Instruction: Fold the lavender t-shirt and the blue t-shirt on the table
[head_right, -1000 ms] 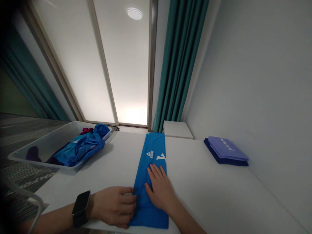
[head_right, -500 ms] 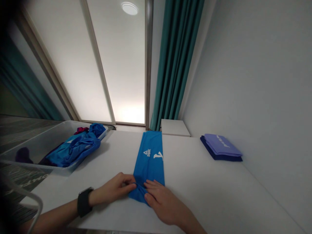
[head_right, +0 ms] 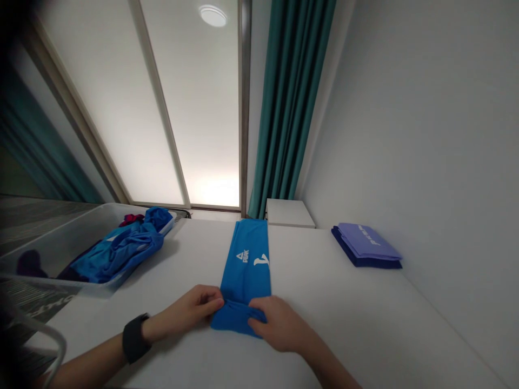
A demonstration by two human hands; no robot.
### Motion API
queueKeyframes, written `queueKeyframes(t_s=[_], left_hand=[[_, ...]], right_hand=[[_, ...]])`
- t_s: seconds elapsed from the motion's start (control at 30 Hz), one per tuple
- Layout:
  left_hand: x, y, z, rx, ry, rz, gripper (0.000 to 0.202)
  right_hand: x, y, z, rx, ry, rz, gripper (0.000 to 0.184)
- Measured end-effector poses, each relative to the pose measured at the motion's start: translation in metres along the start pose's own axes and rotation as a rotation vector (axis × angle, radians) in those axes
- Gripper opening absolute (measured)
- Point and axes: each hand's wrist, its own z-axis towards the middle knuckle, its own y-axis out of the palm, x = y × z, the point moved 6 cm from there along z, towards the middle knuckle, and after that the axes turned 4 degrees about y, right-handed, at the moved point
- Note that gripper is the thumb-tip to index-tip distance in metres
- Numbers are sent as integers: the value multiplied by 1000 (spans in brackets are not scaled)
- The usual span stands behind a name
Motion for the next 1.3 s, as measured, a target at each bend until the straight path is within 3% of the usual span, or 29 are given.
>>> queueKeyframes(t_s=[0.13, 0.27, 0.57, 0.7, 0.87, 1.1, 1.3], left_hand=[[0, -6, 13, 33, -25, -105, 51], [0, -16, 28, 100, -42, -164, 51], [6, -55, 66, 306, -71, -142, 49], [-11, -64, 83, 342, -101, -33, 47], [-24, -64, 89, 263, -74, 89, 52], [-18, -61, 81, 335, -42, 437, 37], [-15, -59, 78, 361, -59, 615, 33]], right_hand=[[-1, -22, 23, -115, -84, 52, 14], [3, -37, 45, -193, -63, 50, 15], [12, -67, 108, -174, 59, 35, 22], [23, -62, 133, -143, 114, -152, 24], [29, -51, 140, -115, 150, -239, 25], [25, -41, 135, -32, 128, -391, 46], [22, -34, 128, 33, 150, -492, 44]])
